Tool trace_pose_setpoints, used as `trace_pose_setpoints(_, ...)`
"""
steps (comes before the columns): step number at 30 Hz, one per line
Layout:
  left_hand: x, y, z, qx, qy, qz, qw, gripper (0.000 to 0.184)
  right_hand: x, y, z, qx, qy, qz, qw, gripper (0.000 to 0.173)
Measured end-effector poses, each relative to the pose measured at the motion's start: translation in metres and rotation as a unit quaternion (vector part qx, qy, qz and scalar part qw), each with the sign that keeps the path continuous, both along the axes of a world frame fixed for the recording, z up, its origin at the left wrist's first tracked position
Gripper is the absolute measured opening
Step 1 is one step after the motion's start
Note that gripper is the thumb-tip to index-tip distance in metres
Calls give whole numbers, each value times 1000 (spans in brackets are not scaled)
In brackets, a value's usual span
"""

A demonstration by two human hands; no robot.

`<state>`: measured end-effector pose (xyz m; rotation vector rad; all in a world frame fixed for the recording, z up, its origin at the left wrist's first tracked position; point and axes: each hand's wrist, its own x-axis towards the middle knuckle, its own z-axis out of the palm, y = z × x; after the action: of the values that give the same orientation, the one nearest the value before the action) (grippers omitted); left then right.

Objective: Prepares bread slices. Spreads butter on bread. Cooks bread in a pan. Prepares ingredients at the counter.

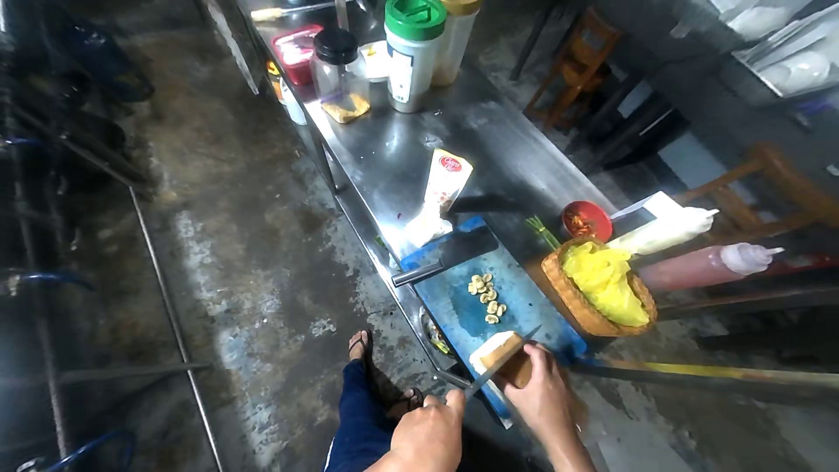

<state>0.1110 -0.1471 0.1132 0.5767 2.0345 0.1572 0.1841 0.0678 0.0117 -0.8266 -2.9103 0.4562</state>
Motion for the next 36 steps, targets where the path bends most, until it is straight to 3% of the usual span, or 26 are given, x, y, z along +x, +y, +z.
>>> trace_pose_setpoints(3, -5, 17, -4, 7, -14, 7, 1000, 50, 0, 0, 0, -10, 0, -4, 1000, 84)
trace_pose_setpoints(12, -14, 48, -25, 58, -17, 37, 998, 47, -1, 1, -3, -12, 18, 5, 1000, 77)
trace_pose_setpoints(23, 2, -10, -3, -23, -8, 6, 1000, 46, 0, -1, -3, -44, 40, -10, 998, 76)
trace_pose_setpoints(28, -3, 2, 2, -52, -19, -9, 998, 48, 1, 3, -4, -38, 51, 1, 998, 75)
trace_pose_setpoints(36, -12, 43, -34, 6, -16, 24, 1000, 45, 4, 5, -7, -39, 51, 9, 998, 77)
